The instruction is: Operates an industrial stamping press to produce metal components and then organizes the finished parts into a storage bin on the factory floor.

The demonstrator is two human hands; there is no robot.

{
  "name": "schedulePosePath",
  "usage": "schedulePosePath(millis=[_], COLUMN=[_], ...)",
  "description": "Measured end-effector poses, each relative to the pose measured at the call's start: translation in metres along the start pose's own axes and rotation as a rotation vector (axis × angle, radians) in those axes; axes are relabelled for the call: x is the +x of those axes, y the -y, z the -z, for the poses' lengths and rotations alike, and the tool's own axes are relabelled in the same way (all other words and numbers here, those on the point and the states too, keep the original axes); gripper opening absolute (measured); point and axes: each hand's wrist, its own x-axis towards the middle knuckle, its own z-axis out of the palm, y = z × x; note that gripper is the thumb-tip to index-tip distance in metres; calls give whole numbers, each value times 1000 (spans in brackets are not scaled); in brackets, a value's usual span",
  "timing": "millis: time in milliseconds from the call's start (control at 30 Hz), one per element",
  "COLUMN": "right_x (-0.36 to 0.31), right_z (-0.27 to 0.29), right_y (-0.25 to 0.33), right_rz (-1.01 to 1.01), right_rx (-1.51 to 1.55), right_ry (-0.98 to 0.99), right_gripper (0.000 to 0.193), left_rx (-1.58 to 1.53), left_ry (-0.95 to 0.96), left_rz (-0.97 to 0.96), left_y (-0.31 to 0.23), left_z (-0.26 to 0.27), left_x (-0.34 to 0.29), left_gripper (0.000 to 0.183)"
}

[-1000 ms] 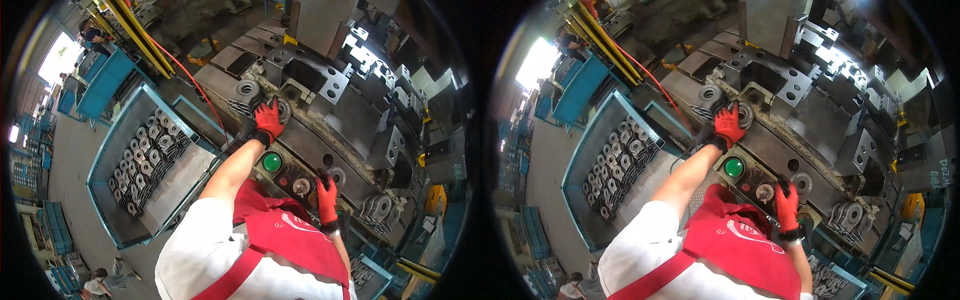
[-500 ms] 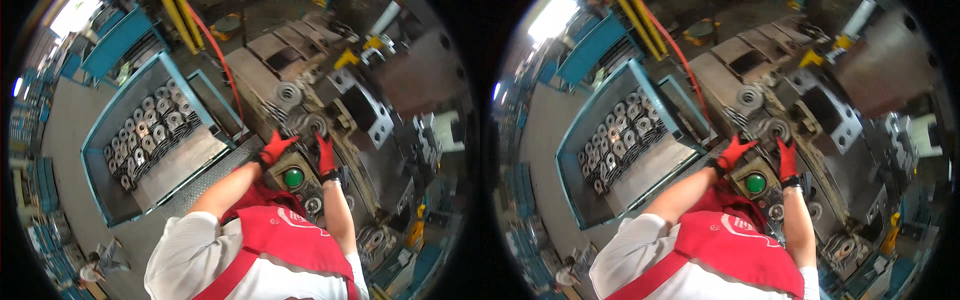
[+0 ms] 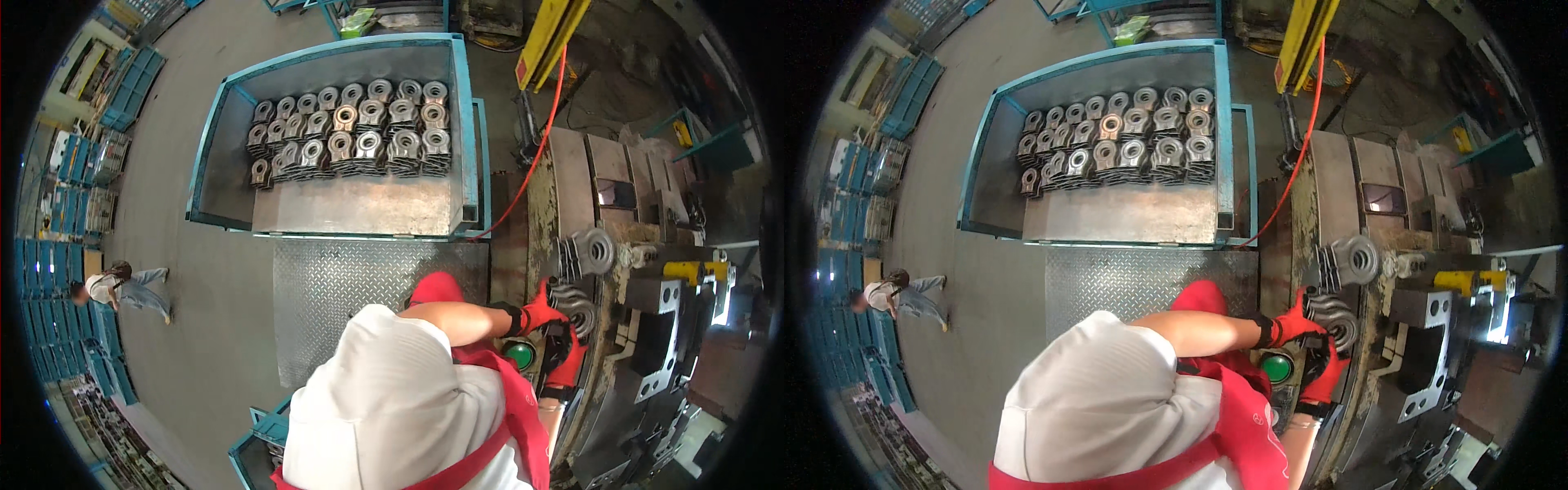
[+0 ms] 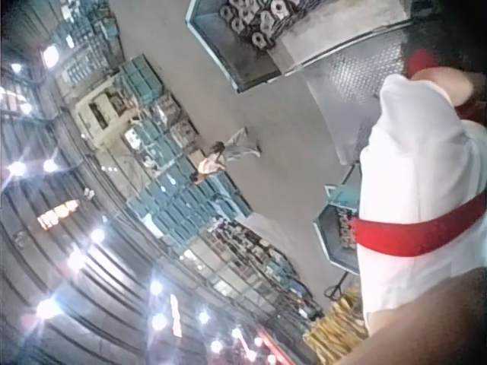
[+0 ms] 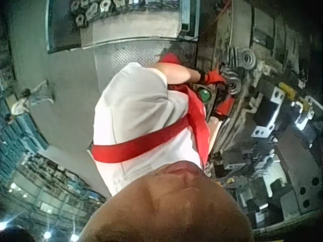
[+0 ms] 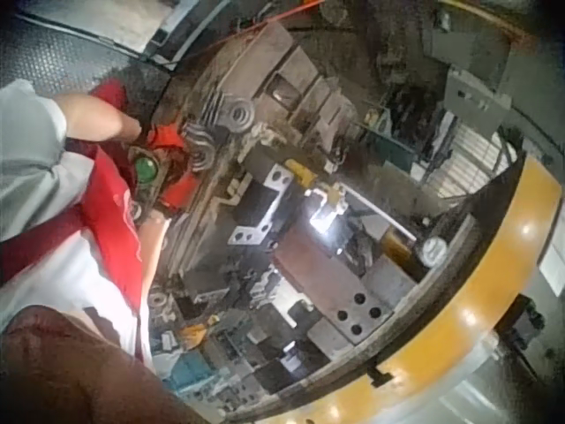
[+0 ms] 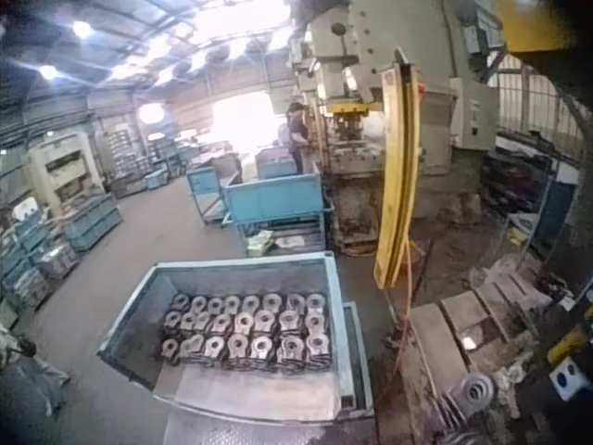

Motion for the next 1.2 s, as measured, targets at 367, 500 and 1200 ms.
schedulePosePath(millis=[367,500,1200], right_x=[-84,-100,-186], right_z=[-130,-134,-303], right_y=[93,80,-93], right_rz=[373,227,-592], right_rx=[-1003,-656,-809], right_ry=[-16,18,356], right_gripper=[49,45,41], left_rx=[24,-161,-793], left_ry=[227,263,-592], left_rz=[288,-88,-290], left_y=[-72,-88,-151], left_z=[61,110,595], left_x=[-43,-88,-283], left_gripper=[91,46,25])
